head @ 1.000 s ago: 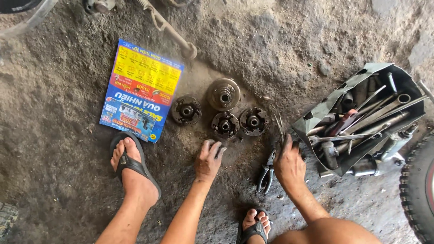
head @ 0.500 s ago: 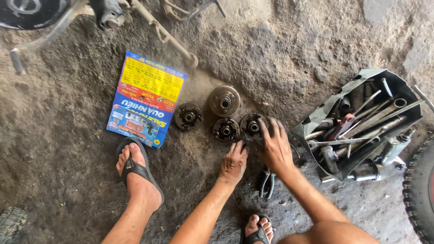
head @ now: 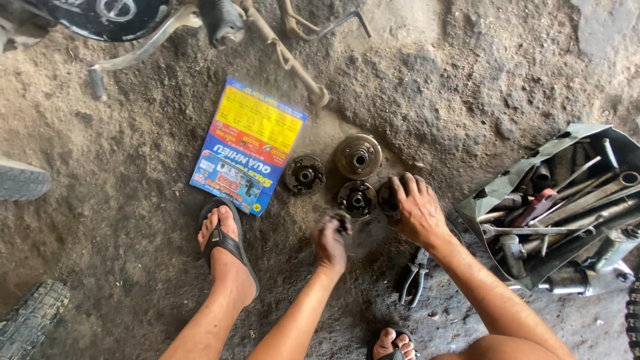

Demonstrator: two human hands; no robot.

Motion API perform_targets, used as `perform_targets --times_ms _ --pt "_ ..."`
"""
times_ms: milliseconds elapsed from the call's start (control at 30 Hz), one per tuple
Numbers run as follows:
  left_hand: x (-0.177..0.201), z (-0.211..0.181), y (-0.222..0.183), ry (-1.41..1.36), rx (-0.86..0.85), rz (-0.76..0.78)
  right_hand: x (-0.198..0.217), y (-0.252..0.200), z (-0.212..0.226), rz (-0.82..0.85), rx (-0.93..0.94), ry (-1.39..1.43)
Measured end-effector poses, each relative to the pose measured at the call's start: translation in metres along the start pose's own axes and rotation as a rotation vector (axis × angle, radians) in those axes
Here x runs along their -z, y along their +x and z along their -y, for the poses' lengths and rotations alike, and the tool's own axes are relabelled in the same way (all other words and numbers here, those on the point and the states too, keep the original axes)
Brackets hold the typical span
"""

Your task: Repairing and assembling motorcycle engine and clutch components.

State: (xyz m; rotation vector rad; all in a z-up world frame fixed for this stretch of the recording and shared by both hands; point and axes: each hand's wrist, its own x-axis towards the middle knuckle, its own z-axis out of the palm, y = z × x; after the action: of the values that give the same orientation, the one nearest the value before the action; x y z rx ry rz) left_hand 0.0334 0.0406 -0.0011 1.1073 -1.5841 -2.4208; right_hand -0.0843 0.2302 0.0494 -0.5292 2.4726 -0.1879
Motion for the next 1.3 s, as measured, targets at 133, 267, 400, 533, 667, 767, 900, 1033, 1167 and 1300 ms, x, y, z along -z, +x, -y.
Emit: perform_targets --times_ms 133,267,400,533,667,767,900,1033,1167,1300 --pt "0.012 -0.044 0.037 0.19 -0.079 -0.13 -0.002 -0.012 0.007 -0.03 -0.055 0.039" --pt "0.021 -0.096 0.074 1.074 -0.316 -0.116 -0.001 -0.032 0.019 -0.053 -0.192 0.096" --pt "0.029 -0.103 0.099 1.418 -0.802 0.022 -0.013 -0.042 0.03 0.012 -0.306 0.078" --pt "0.015 -0.089 0.081 1.464 -0.276 0.196 -0.011 -0.04 0.034 -0.029 -0.302 0.045" --pt "0.001 -0.06 0.05 1.446 -0.296 0.353 0.022 -0.009 0.034 -0.322 -0.063 0.235" --pt "-0.004 -0.048 0.037 1.399 -0.318 0.325 0.048 0.033 0.039 -0.324 0.137 0.229" --pt "0.01 -0.042 0.031 1.07 -0.162 0.138 0.005 0.092 0.02 -0.161 0.224 0.026" --pt "0.029 -0.072 0.059 1.096 -0.27 -0.023 0.041 0.05 0.032 -0.383 0.317 0.1" --pt "0.005 -0.129 0.079 1.462 -0.326 0.065 0.043 0.006 0.054 -0.359 0.252 0.283" --pt "-0.007 -0.124 0.101 1.822 -0.211 0.169 -0.053 0.005 0.038 -0.271 0.235 -0.025"
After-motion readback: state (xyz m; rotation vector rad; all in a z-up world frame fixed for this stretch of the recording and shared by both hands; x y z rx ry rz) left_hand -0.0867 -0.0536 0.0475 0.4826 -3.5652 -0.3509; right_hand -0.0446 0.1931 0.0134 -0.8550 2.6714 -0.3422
